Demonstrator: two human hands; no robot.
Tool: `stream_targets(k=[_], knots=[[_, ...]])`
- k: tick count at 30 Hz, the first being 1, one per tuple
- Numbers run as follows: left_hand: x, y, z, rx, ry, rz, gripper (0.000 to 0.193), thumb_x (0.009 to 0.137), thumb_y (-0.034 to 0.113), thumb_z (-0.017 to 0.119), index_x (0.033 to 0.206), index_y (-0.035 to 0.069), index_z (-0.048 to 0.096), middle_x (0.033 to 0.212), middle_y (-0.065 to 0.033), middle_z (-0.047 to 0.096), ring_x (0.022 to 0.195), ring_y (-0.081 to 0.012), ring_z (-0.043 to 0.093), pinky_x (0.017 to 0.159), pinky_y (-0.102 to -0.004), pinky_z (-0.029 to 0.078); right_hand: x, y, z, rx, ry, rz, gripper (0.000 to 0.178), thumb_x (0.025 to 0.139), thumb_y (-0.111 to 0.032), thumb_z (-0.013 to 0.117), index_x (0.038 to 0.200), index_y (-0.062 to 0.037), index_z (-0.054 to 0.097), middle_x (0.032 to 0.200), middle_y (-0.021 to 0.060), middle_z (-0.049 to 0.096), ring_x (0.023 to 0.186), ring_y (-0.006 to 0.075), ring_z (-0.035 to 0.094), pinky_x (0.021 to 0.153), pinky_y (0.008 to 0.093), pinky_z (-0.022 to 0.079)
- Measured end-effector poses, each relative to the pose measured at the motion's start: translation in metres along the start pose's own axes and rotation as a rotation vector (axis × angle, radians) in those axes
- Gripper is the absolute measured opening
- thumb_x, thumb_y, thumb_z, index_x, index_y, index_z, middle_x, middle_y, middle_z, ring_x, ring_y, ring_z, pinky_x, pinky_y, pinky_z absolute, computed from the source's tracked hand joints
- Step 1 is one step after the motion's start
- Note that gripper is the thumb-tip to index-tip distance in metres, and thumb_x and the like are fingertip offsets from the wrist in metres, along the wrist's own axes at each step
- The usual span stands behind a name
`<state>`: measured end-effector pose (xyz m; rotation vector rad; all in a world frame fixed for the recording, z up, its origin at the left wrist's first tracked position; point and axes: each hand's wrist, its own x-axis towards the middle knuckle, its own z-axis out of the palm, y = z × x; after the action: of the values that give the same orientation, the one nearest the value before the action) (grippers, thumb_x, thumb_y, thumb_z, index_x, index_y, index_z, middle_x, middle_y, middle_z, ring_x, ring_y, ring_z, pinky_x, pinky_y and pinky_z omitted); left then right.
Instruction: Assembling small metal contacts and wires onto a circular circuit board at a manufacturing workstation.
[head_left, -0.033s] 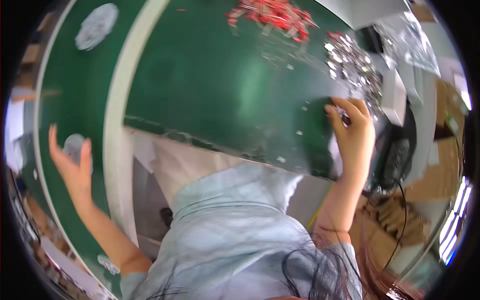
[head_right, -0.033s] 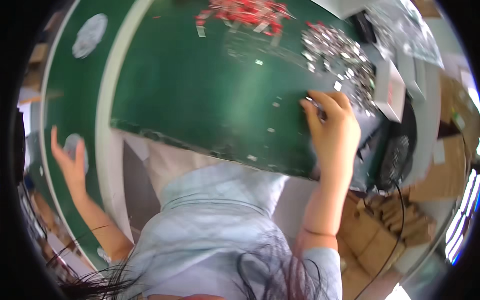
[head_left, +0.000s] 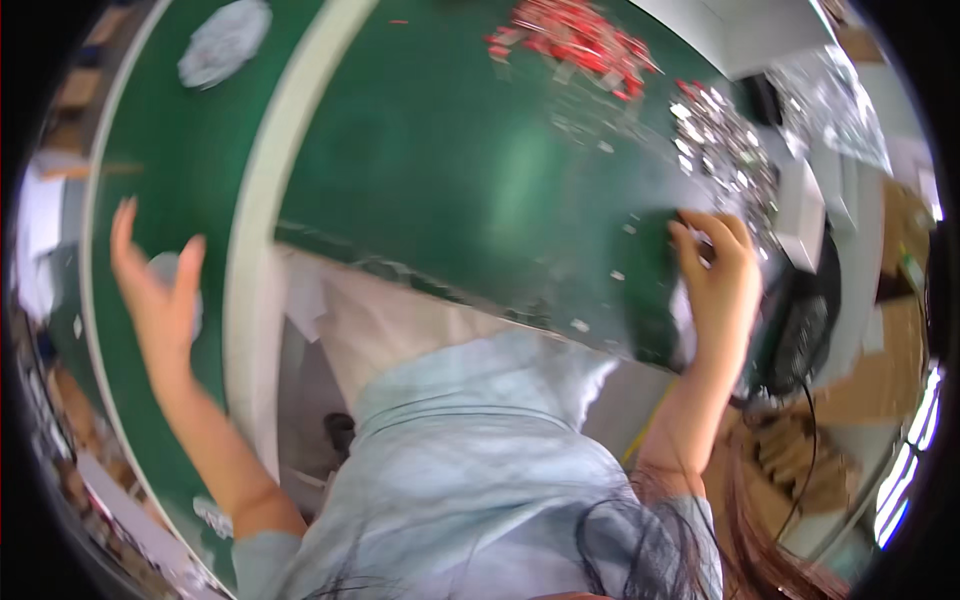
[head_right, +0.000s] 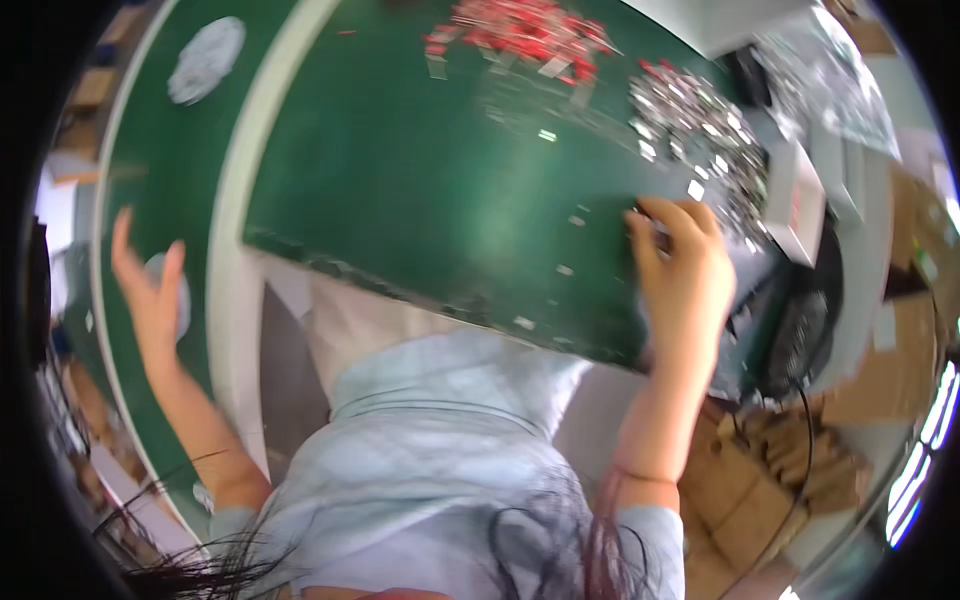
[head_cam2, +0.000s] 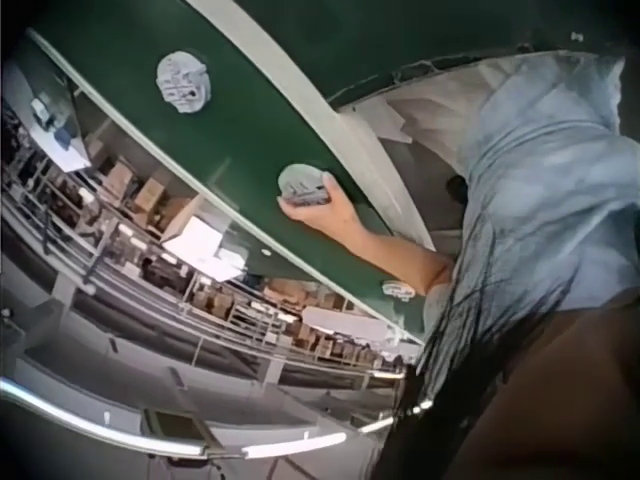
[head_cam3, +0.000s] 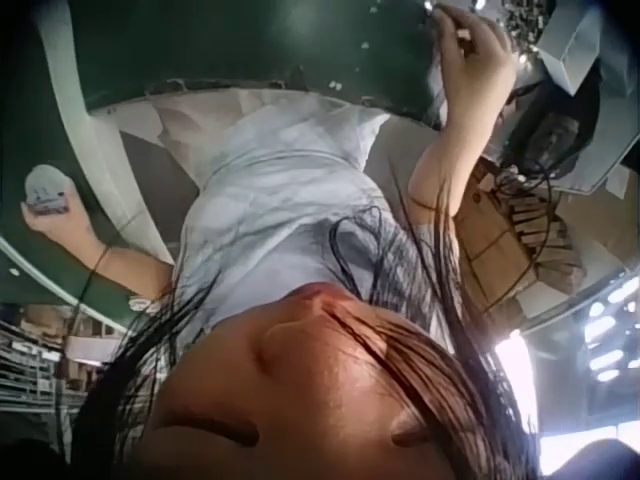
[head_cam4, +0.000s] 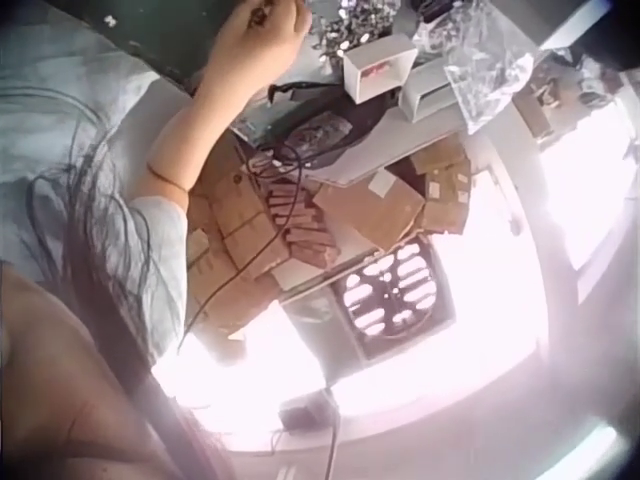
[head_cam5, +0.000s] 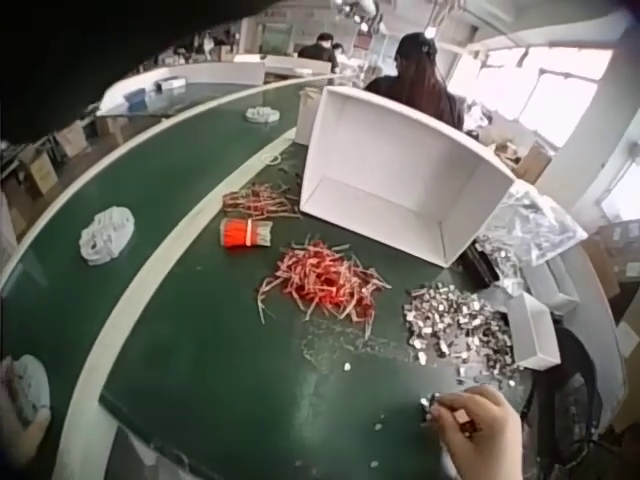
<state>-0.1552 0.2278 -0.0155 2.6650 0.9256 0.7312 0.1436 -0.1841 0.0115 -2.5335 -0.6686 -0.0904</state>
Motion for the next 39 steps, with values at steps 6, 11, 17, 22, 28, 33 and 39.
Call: stream_targets(k=[6, 11, 17, 22, 28, 33, 39], knots=[[0.126, 0.029, 0.069, 0.111, 0.191, 0.132, 0.057, 0.084, 0.031, 0.078, 0.126, -0.001, 0.056, 0.134, -0.022, 0.054, 0.127, -0.0383, 0.051, 0.106, -0.0443, 0.04, -0.009, 0.003, -0.002, -0.048, 0.005, -0.083, 0.008, 0.089, -0.005, 0.072, 0.097, -0.0042, 0.072, 0.097, 0.0062, 0.067, 0.072, 0.0173, 0.062, 0.061, 0.0282, 0.049], [0.174, 0.095, 0.102, 0.254, 0.166, -0.057, 0.032, 0.089, 0.027, 0.072, 0.108, 0.001, 0.069, 0.117, -0.0157, 0.065, 0.112, -0.0374, 0.061, 0.095, -0.0441, 0.049, -0.018, 0.007, 0.007, 0.009, 0.097, -0.116, 0.013, 0.086, 0.002, 0.069, 0.097, -0.0057, 0.07, 0.095, 0.0069, 0.069, 0.065, 0.0167, 0.06, 0.055, 0.0295, 0.046], [0.1, 0.167, 0.085, -0.394, -0.343, 0.86, 0.08, 0.069, 0.037, 0.086, 0.136, 0.009, 0.053, 0.144, -0.016, 0.05, 0.131, -0.0341, 0.049, 0.112, -0.0486, 0.037, -0.016, 0.019, 0.017, 0.035, 0.104, -0.164, 0.02, 0.083, 0.005, 0.071, 0.099, -0.0068, 0.069, 0.094, 0.0078, 0.072, 0.06, 0.0191, 0.06, 0.055, 0.0299, 0.045], [0.064, 0.212, 0.099, -0.451, -0.702, 1.053, 0.07, 0.075, 0.042, 0.082, 0.135, 0.013, 0.059, 0.147, -0.013, 0.049, 0.134, -0.0327, 0.047, 0.114, -0.0488, 0.034, -0.007, 0.017, 0.019, 0.065, 0.078, -0.354, 0.025, 0.079, 0.004, 0.077, 0.099, -0.0077, 0.07, 0.093, 0.0071, 0.072, 0.061, 0.0206, 0.061, 0.057, 0.0311, 0.047], [0.125, 0.207, 0.123, -0.603, -0.493, 0.364, 0.027, 0.086, 0.028, 0.075, 0.1, 0.005, 0.068, 0.103, -0.0114, 0.065, 0.099, -0.031, 0.064, 0.089, -0.04, 0.052, -0.009, 0.019, 0.016, 0.109, 0.131, -0.262, 0.028, 0.077, 0.004, 0.08, 0.1, -0.0084, 0.071, 0.09, 0.0066, 0.072, 0.064, 0.0212, 0.064, 0.059, 0.0317, 0.048], [0.124, 0.219, 0.146, -0.422, -0.407, 0.293, 0.019, 0.086, 0.019, 0.074, 0.09, 0.002, 0.065, 0.095, -0.0118, 0.064, 0.091, -0.0291, 0.066, 0.082, -0.0383, 0.054, -0.007, 0.019, 0.018, 0.094, 0.129, -0.306, 0.027, 0.077, 0.004, 0.08, 0.099, -0.0084, 0.071, 0.09, 0.0062, 0.072, 0.065, 0.0208, 0.064, 0.059, 0.0312, 0.048], [0.111, 0.234, 0.137, -0.315, -0.494, 0.314, 0.012, 0.086, 0.01, 0.07, 0.092, 0.002, 0.064, 0.094, -0.0123, 0.065, 0.09, -0.0291, 0.067, 0.08, -0.0381, 0.055, -0.011, 0.017, 0.017, 0.124, 0.131, -0.284, 0.026, 0.078, 0.005, 0.078, 0.098, -0.0083, 0.071, 0.089, 0.0058, 0.072, 0.063, 0.02, 0.063, 0.059, 0.0306, 0.048]])
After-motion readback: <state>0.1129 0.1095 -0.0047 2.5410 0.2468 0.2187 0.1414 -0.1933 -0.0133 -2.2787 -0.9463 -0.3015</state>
